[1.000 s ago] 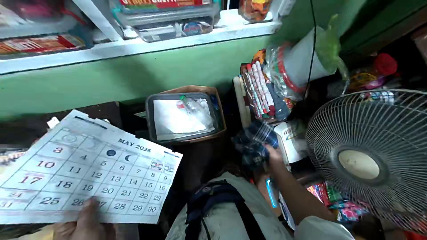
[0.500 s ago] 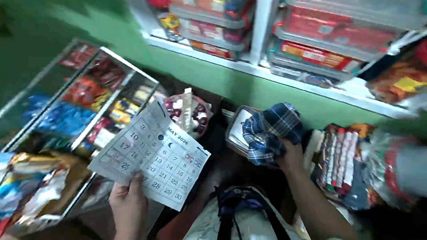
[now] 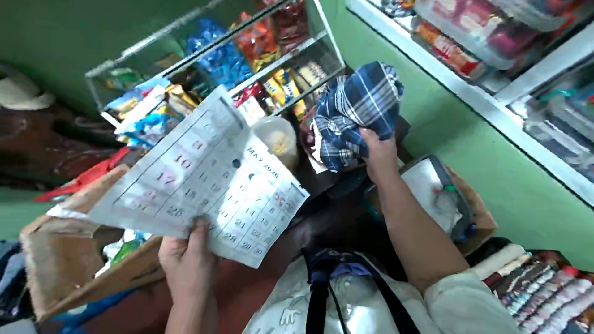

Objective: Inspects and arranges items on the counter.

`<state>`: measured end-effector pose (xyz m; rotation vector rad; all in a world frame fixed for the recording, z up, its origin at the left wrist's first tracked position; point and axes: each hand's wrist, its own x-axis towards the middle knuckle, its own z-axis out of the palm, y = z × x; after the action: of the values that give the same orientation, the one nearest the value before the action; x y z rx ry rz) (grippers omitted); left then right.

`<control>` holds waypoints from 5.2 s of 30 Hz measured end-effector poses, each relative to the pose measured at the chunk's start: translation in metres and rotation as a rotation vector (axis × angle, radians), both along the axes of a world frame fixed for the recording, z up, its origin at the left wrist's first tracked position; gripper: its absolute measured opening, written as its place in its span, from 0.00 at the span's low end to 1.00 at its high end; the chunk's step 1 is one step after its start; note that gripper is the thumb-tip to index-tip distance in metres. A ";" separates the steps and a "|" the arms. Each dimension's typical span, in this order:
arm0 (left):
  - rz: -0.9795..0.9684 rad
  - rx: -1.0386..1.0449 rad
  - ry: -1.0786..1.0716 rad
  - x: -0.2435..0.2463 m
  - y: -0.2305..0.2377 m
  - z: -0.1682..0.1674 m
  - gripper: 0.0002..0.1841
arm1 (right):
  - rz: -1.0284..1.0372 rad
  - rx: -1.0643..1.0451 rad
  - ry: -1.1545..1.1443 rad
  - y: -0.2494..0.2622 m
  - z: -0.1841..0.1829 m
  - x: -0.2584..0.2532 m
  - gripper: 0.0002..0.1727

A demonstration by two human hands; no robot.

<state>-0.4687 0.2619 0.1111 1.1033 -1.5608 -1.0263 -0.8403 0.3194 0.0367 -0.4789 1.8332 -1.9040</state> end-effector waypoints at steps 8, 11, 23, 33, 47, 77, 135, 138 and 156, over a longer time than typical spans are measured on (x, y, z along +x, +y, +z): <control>-0.286 0.237 0.154 -0.029 -0.026 -0.003 0.09 | 0.568 0.194 -0.063 0.049 0.026 0.065 0.29; -0.412 0.374 0.169 -0.049 -0.033 -0.005 0.10 | 0.596 0.105 -0.118 0.055 0.030 0.062 0.29; -0.864 0.250 -0.243 -0.090 -0.042 -0.008 0.14 | 0.302 0.096 -0.069 0.122 0.026 0.056 0.14; -0.942 -0.113 -0.103 -0.105 -0.049 -0.006 0.08 | 0.195 -0.183 0.014 0.132 0.023 0.062 0.13; -0.816 0.573 0.023 -0.104 -0.038 -0.011 0.28 | 0.213 -0.224 -0.008 0.116 0.018 0.062 0.14; -1.228 -0.231 -0.365 -0.188 0.016 -0.051 0.20 | 0.352 0.412 0.838 0.176 -0.012 0.062 0.14; -0.833 -0.537 -0.892 -0.367 0.085 -0.121 0.26 | -0.191 0.964 0.448 0.350 -0.181 -0.106 0.33; -0.545 -0.517 -1.116 -0.355 0.020 -0.085 0.43 | -0.203 0.956 0.451 0.370 -0.169 -0.075 0.32; -0.440 -0.560 -0.426 -0.263 -0.114 -0.007 0.24 | -0.519 0.713 0.210 0.284 -0.098 0.083 0.30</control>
<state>-0.7313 0.1483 0.1042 0.6146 -2.3257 -0.5673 -0.7570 0.6031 -0.0612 0.0566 2.7942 -1.3351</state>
